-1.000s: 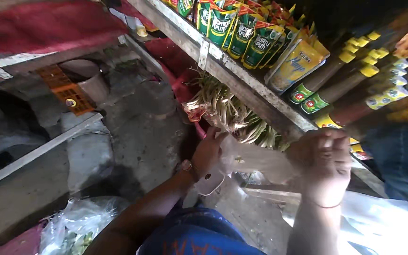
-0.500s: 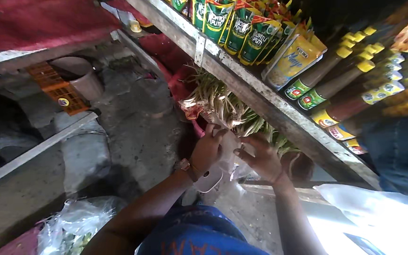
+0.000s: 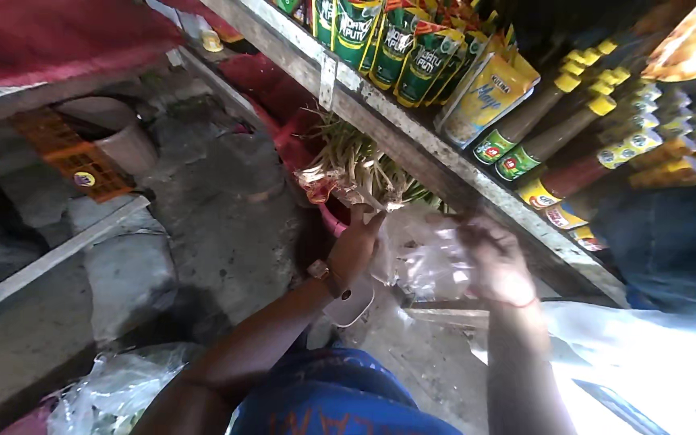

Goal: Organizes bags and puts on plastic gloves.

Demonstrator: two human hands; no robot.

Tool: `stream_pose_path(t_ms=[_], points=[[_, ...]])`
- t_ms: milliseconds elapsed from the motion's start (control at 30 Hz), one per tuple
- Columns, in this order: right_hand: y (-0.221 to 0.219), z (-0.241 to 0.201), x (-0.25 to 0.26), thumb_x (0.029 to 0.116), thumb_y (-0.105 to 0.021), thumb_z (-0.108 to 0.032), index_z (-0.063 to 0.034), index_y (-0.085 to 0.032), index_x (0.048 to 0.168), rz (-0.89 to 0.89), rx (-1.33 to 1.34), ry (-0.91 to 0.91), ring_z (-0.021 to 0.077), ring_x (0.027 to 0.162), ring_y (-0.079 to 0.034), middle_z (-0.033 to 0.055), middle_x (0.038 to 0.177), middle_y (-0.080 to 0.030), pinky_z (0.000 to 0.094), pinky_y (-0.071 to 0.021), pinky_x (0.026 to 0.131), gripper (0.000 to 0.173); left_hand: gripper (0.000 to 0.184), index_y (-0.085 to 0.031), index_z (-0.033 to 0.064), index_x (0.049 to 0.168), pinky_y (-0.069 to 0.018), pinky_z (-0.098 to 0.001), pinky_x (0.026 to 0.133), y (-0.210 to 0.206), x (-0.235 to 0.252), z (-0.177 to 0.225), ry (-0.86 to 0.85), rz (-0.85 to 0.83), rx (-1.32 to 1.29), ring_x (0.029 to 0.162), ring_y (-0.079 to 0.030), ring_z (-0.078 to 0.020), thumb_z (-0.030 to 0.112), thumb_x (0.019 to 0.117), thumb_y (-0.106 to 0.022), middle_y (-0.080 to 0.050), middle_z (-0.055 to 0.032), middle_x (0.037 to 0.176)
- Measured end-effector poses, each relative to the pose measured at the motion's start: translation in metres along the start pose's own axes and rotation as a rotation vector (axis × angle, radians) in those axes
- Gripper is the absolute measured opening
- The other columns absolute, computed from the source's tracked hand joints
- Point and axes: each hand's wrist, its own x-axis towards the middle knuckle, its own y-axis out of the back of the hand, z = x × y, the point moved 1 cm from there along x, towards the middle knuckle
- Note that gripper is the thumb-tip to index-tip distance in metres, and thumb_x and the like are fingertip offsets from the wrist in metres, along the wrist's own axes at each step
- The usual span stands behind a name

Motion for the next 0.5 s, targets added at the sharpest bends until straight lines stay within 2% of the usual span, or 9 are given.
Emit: stream_pose_path(t_ms=[67,133,200,267,333,400,433,467,500], points=[[0.019,-0.007,-0.005,0.0925,-0.057,-0.01,-0.0283,-0.067,0.088,0.068,0.223,-0.001,-0.0035,0.063,-0.063,-0.0133,0.076,-0.069,0.0165,-0.0552,0.056,0.021,0.05,-0.06,0.0034,0.14,-0.0602,-0.0476,0.075,0.004,0.004,-0.005,-0.014,0.031,-0.006,0.086,-0.07,-0.0379,-0.001,0.0913,-0.066,-0.044,-0.0318,0.146],[0.032,-0.011,-0.009,0.0948,-0.045,-0.005,-0.0262,-0.064,0.086,0.171,0.332,-0.004,-0.0016,0.062,-0.065,-0.0106,0.073,-0.07,0.0173,-0.0565,0.056,0.03,0.05,-0.059,0.0027,0.14,-0.0594,-0.0507,0.08,0.011,0.01,-0.009,-0.042,0.049,-0.01,0.095,-0.069,-0.0418,-0.001,0.0911,-0.067,-0.046,-0.0314,0.145],[0.041,-0.011,-0.012,0.0974,-0.034,-0.002,-0.0226,-0.064,0.094,0.251,0.357,-0.016,-0.0006,0.065,-0.066,-0.0091,0.076,-0.07,0.0176,-0.0574,0.059,0.036,0.049,-0.06,0.0002,0.138,-0.0586,-0.0524,0.084,0.015,0.015,-0.014,-0.107,0.087,-0.02,0.102,-0.068,-0.0434,-0.002,0.0896,-0.068,-0.051,-0.0312,0.141],[0.049,-0.009,-0.012,0.0954,-0.027,0.001,-0.0217,-0.056,0.107,0.262,0.249,-0.023,-0.0041,0.064,-0.061,-0.0135,0.077,-0.066,0.0137,-0.0535,0.059,0.039,0.049,-0.06,-0.001,0.137,-0.0571,-0.0538,0.088,0.017,0.02,-0.017,-0.158,0.106,-0.033,0.11,-0.066,-0.0433,-0.004,0.0881,-0.068,-0.055,-0.0295,0.139],[0.056,0.0,-0.013,0.0912,-0.031,0.0,-0.0188,-0.055,0.114,0.25,0.149,-0.024,-0.0032,0.066,-0.061,-0.0124,0.082,-0.066,0.0151,-0.0538,0.06,0.038,0.051,-0.061,-0.0004,0.136,-0.0552,-0.0542,0.093,0.021,0.025,-0.014,-0.167,0.097,-0.054,0.115,-0.064,-0.0411,-0.007,0.0859,-0.068,-0.058,-0.0261,0.136],[0.063,0.01,-0.017,0.0946,-0.04,-0.007,-0.012,-0.062,0.1,0.298,-0.232,-0.055,-0.0011,0.068,-0.061,-0.0103,0.08,-0.066,0.0192,-0.0544,0.064,0.023,0.05,-0.064,-0.0002,0.131,-0.0562,-0.0542,0.091,0.024,0.028,-0.01,-0.204,0.125,-0.058,0.112,-0.066,-0.039,-0.011,0.0822,-0.069,-0.062,-0.0239,0.131],[0.066,0.014,-0.019,0.0954,-0.049,-0.015,-0.0081,-0.065,0.089,0.312,-0.5,-0.077,0.0021,0.068,-0.061,-0.0072,0.076,-0.064,0.0252,-0.0541,0.066,0.019,0.048,-0.066,0.0001,0.128,-0.0568,-0.054,0.089,0.026,0.029,-0.007,-0.224,0.126,-0.068,0.109,-0.067,-0.038,-0.012,0.0822,-0.068,-0.064,-0.0229,0.129],[0.067,0.019,-0.02,0.0953,-0.058,-0.026,-0.0034,-0.066,0.078,0.332,-0.713,-0.09,0.0099,0.064,-0.059,0.0,0.069,-0.062,0.0369,-0.0493,0.064,0.03,0.043,-0.067,0.0003,0.124,-0.0576,-0.053,0.085,0.028,0.03,-0.004,-0.25,0.111,-0.089,0.103,-0.069,-0.0365,-0.011,0.0829,-0.067,-0.065,-0.0219,0.126],[0.065,0.023,-0.02,0.0946,-0.062,-0.033,-0.004,-0.062,0.07,0.337,-0.846,-0.084,0.0116,0.06,-0.055,0.0013,0.063,-0.057,0.0398,-0.0458,0.06,0.038,0.038,-0.068,0.0005,0.12,-0.0579,-0.0506,0.079,0.031,0.03,-0.001,-0.277,0.066,-0.126,0.095,-0.069,-0.0335,-0.01,0.0838,-0.066,-0.066,-0.0208,0.123]])
